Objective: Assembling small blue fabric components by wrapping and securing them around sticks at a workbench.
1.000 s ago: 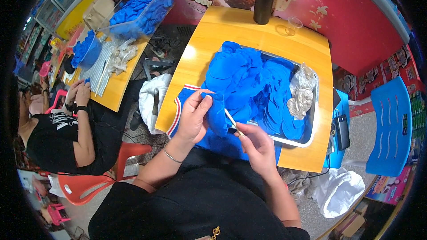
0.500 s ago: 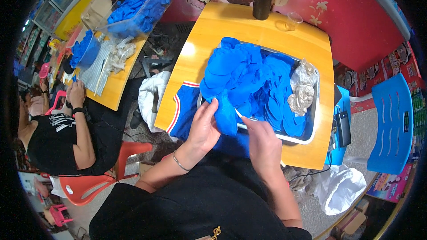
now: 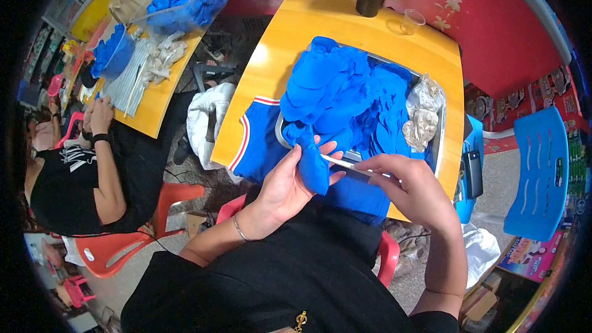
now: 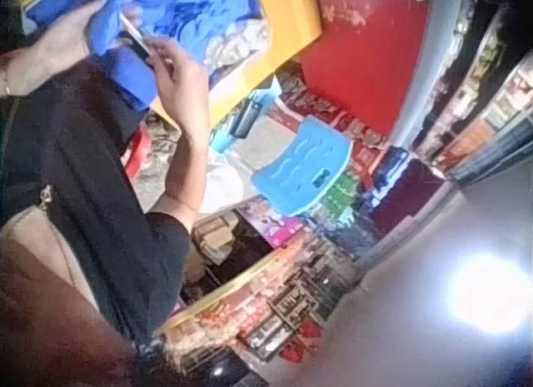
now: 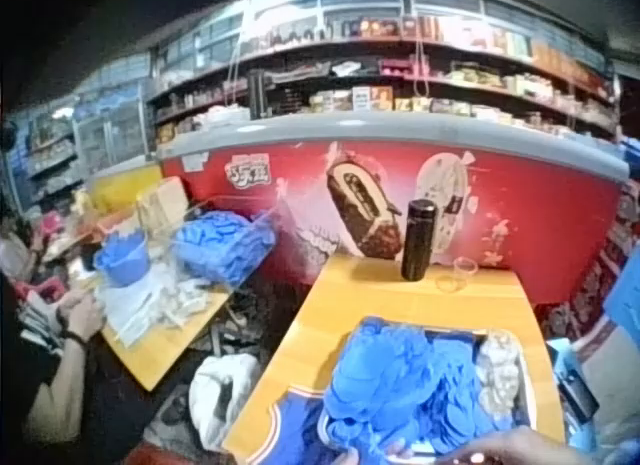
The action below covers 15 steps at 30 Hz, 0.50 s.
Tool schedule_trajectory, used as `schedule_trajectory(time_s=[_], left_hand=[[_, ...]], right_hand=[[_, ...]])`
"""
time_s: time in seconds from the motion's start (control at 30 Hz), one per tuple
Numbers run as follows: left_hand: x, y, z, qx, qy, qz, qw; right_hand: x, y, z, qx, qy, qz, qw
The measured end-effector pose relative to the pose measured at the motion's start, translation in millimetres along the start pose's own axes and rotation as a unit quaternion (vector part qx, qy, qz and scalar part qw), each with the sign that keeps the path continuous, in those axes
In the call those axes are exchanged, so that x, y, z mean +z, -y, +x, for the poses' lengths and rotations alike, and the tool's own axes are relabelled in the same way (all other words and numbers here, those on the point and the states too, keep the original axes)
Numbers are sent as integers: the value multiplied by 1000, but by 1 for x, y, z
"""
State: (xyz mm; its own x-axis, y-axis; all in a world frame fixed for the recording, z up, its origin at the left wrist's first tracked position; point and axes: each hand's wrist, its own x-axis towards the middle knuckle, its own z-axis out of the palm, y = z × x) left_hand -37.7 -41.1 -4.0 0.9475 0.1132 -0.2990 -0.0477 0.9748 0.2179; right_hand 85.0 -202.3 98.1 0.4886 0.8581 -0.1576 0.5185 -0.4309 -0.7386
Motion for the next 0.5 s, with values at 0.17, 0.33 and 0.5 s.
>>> schedule_trajectory(time_s=[0.17,0.33,0.5], left_hand=[[0,0,-11,6,-16,26,1000],[-6,0,-18,26,-35,58,997],[-9,5,-22,43,-25,88,995]], right_hand=[[20,1,3,35,12,35,999],[31,15,3,-14,-18,-41,999],[36,36,1,-11,-67,-232,970]])
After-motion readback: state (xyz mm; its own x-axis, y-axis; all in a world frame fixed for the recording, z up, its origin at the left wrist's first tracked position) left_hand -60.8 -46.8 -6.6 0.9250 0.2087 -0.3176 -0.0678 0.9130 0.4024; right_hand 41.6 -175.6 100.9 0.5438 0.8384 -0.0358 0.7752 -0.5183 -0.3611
